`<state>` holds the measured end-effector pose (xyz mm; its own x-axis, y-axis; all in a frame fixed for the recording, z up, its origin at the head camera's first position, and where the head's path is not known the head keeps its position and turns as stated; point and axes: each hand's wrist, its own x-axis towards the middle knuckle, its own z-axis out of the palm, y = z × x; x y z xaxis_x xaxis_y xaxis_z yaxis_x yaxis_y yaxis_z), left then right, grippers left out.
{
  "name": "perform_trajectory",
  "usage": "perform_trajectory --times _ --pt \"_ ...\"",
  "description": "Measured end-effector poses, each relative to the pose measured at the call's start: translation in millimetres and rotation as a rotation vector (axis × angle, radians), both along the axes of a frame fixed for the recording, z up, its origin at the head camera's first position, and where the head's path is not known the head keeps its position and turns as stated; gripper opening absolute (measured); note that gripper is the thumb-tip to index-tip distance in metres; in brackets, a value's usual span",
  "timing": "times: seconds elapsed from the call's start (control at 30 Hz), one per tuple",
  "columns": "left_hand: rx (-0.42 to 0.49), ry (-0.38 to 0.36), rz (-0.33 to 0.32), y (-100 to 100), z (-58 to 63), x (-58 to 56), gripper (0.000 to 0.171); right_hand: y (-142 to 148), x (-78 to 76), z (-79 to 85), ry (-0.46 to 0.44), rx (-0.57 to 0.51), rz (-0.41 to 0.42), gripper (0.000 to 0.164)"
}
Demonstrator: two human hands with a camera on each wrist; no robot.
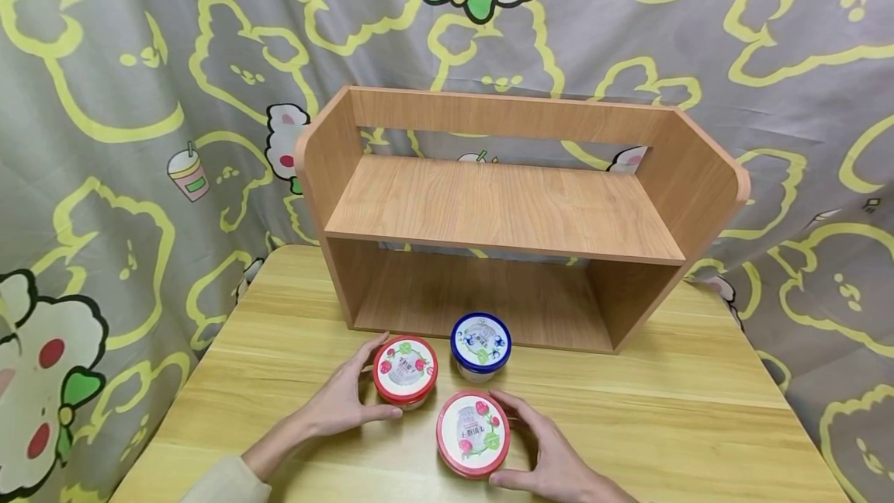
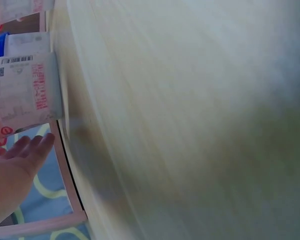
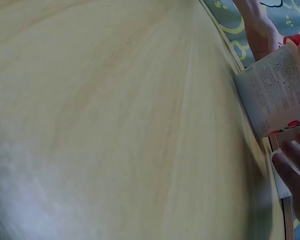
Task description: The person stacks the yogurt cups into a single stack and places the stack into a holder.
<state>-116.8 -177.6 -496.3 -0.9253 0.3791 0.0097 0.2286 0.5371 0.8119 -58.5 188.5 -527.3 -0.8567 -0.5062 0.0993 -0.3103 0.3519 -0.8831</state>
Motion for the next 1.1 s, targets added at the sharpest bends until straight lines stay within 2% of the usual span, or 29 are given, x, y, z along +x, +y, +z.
perform_trajectory --times 0.13,0.3,0.43,1.1 --pt "-0.001 -0.015 0.016 2.2 0.6 -0.2 0.115 -0.1 0.7 0.4 -0.002 -0.015 0.01 0.094" --pt "0.006 -0.034 0.032 4.4 1.1 -0.7 0.114 -1.8 1.2 2.9 -0.081 -0.044 0.016 0.089" --pt "0.016 -0.047 0.039 5.1 0.0 -1.3 0.112 -2.8 0.7 3.9 -0.096 -0.056 0.016 0.087" --pt "0.103 -0.035 0.031 5.2 -3.4 -2.7 0.099 -2.5 -1.3 1.4 0.026 -0.095 0.065 0.089"
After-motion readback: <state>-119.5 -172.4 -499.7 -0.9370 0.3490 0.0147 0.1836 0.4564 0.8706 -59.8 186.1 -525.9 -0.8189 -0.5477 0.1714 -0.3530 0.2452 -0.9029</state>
